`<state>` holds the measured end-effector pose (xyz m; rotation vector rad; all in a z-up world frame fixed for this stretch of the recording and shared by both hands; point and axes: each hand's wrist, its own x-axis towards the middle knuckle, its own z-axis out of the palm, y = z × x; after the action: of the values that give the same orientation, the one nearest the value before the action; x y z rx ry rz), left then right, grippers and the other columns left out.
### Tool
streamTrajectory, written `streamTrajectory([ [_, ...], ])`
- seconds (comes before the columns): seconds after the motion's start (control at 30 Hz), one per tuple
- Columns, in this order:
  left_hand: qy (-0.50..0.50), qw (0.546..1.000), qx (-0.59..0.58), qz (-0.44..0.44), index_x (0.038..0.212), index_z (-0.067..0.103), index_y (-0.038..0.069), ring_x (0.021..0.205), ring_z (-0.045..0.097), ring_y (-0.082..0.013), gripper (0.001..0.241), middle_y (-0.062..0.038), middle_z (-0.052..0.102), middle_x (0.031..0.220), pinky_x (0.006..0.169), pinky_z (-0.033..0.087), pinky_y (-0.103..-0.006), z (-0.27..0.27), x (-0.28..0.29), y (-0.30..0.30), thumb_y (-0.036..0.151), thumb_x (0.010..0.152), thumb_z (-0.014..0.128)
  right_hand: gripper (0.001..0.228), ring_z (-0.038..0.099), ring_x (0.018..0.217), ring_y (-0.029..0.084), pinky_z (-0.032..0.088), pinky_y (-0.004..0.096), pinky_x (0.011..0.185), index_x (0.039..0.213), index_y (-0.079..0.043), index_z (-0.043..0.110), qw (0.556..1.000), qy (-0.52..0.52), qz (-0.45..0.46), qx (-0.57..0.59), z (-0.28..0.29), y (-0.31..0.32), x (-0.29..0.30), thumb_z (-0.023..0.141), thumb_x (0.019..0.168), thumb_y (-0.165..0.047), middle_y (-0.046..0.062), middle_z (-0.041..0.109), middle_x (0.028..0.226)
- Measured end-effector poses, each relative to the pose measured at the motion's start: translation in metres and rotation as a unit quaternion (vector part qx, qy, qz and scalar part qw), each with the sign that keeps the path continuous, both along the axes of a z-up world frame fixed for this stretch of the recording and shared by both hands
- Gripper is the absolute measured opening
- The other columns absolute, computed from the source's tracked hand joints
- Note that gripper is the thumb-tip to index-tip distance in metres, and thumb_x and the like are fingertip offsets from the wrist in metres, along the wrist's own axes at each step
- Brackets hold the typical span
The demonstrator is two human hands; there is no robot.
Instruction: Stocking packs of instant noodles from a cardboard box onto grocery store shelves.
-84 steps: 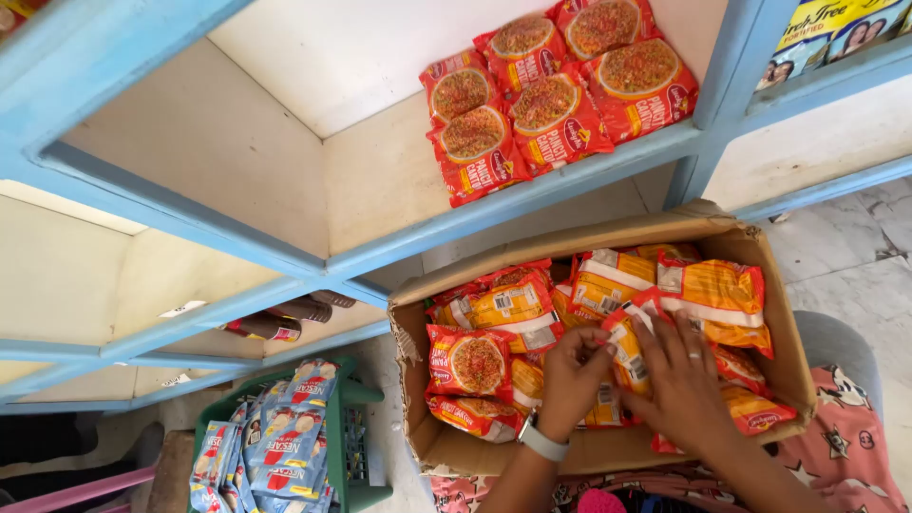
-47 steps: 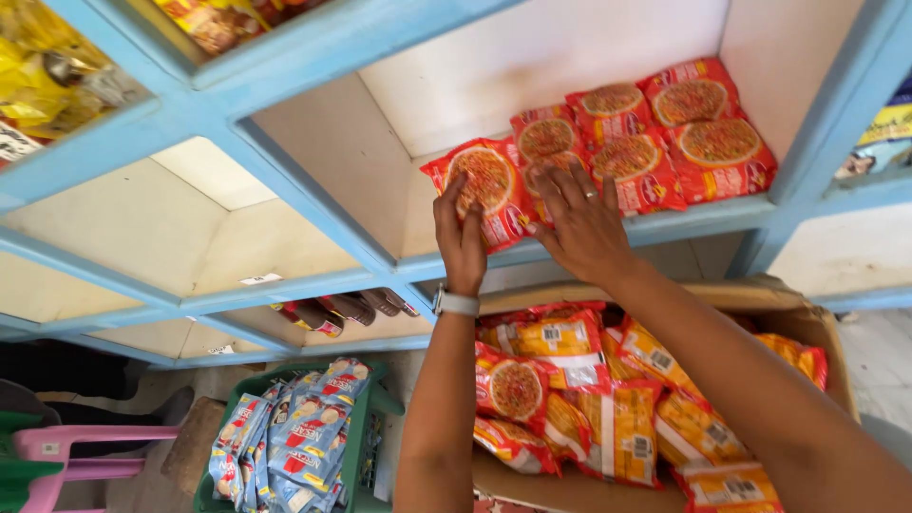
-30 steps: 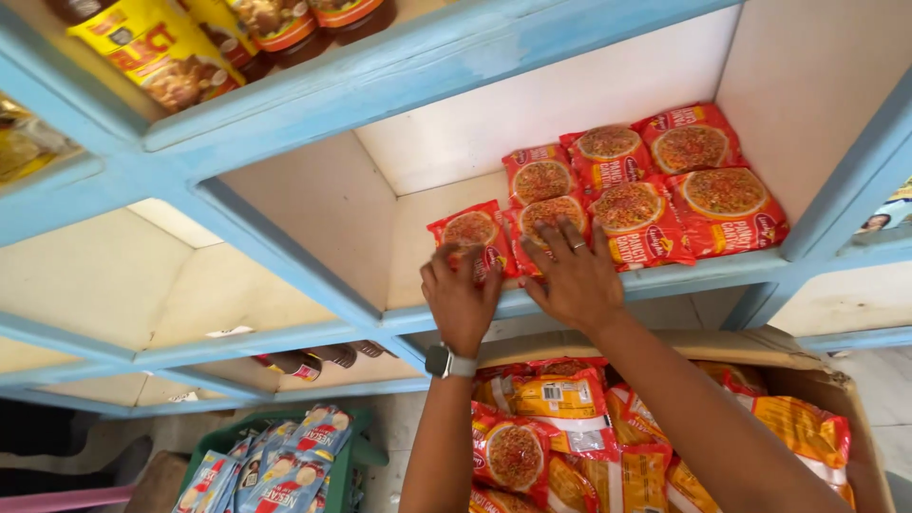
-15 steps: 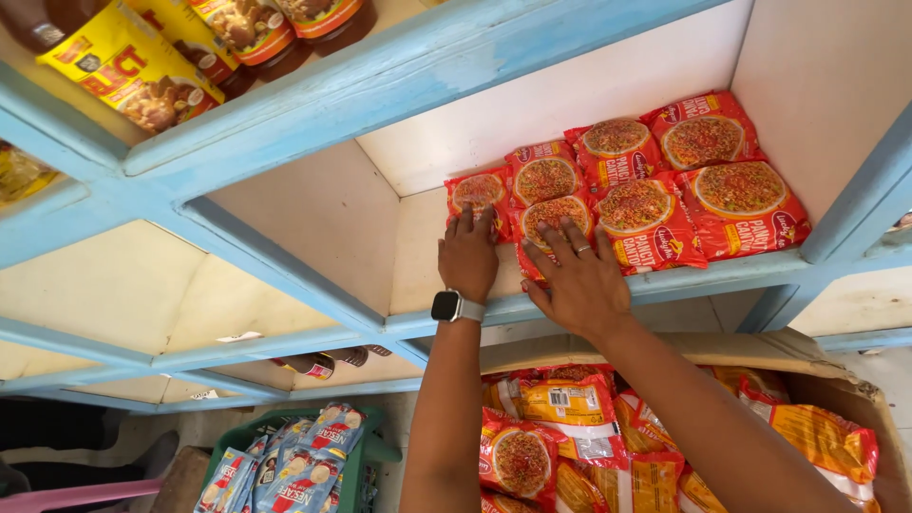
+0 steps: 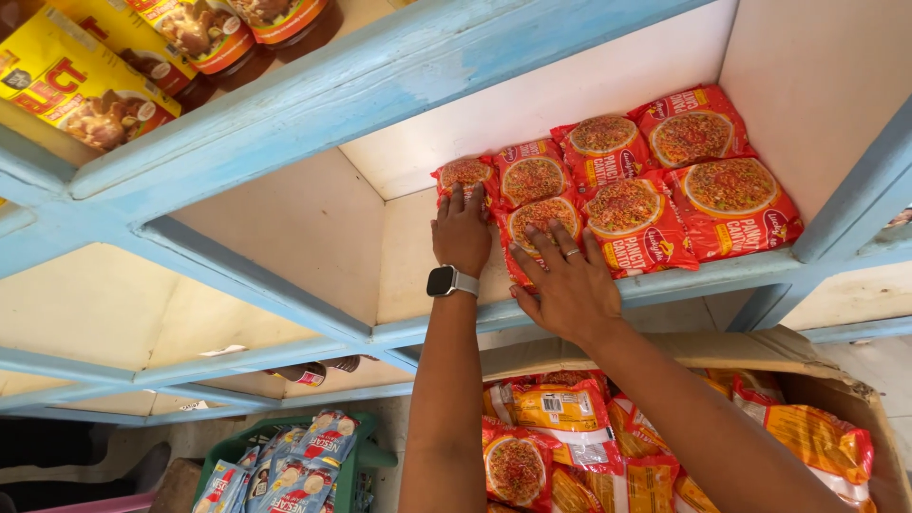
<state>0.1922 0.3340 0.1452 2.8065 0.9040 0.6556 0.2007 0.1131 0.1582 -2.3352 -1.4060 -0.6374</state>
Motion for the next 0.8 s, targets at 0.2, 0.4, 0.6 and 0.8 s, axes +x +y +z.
streamTrajectory([
  [0.2, -0.009, 1.000, -0.002, -0.007, 0.147, 0.055, 0.032, 0.147, 0.042, -0.0357, 0.049, -0.008, 0.044, 0.161, 0.113, 0.039, -0.0616, -0.003, -0.009, 0.002, 0.028, 0.099, 0.060, 0.057, 0.041, 0.143, 0.034, 0.030, 0.063, 0.115, 0.140, -0.024, 0.060, 1.000, 0.004, 0.005, 0.010, -0.002, -0.001, 0.000, 0.058, 0.090, -0.052, 0.008, 0.049, 0.153],
  [0.4, -0.039, 0.998, 0.015, -0.056, 0.151, 0.048, 0.015, 0.143, 0.035, -0.0454, 0.063, -0.020, 0.035, 0.160, 0.101, 0.038, -0.0654, 0.018, -0.044, -0.033, 0.030, 0.092, 0.064, 0.057, 0.043, 0.141, 0.035, 0.031, 0.064, 0.114, 0.139, -0.022, 0.061, 1.000, -0.001, 0.009, 0.021, -0.001, -0.001, 0.001, 0.058, 0.090, -0.052, 0.010, 0.051, 0.152],
  [0.6, -0.135, 0.988, 0.040, -0.059, 0.139, 0.062, 0.016, 0.137, 0.051, -0.0335, 0.040, -0.012, 0.053, 0.153, 0.114, 0.038, -0.0537, -0.024, -0.103, -0.101, 0.028, 0.102, 0.059, 0.054, 0.045, 0.141, 0.037, 0.032, 0.065, 0.114, 0.136, -0.022, 0.065, 0.998, -0.015, 0.014, 0.057, -0.010, 0.000, 0.001, 0.060, 0.091, -0.051, 0.011, 0.053, 0.150],
  [0.8, -0.191, 0.978, 0.071, -0.039, 0.131, 0.067, 0.011, 0.128, 0.058, -0.0284, 0.032, -0.010, 0.065, 0.139, 0.113, 0.038, -0.0463, -0.012, -0.110, -0.118, 0.024, 0.105, 0.055, 0.054, 0.046, 0.141, 0.037, 0.034, 0.063, 0.114, 0.138, -0.016, 0.065, 0.995, -0.029, 0.044, 0.090, -0.008, -0.007, 0.002, 0.061, 0.096, -0.050, 0.013, 0.055, 0.150],
])
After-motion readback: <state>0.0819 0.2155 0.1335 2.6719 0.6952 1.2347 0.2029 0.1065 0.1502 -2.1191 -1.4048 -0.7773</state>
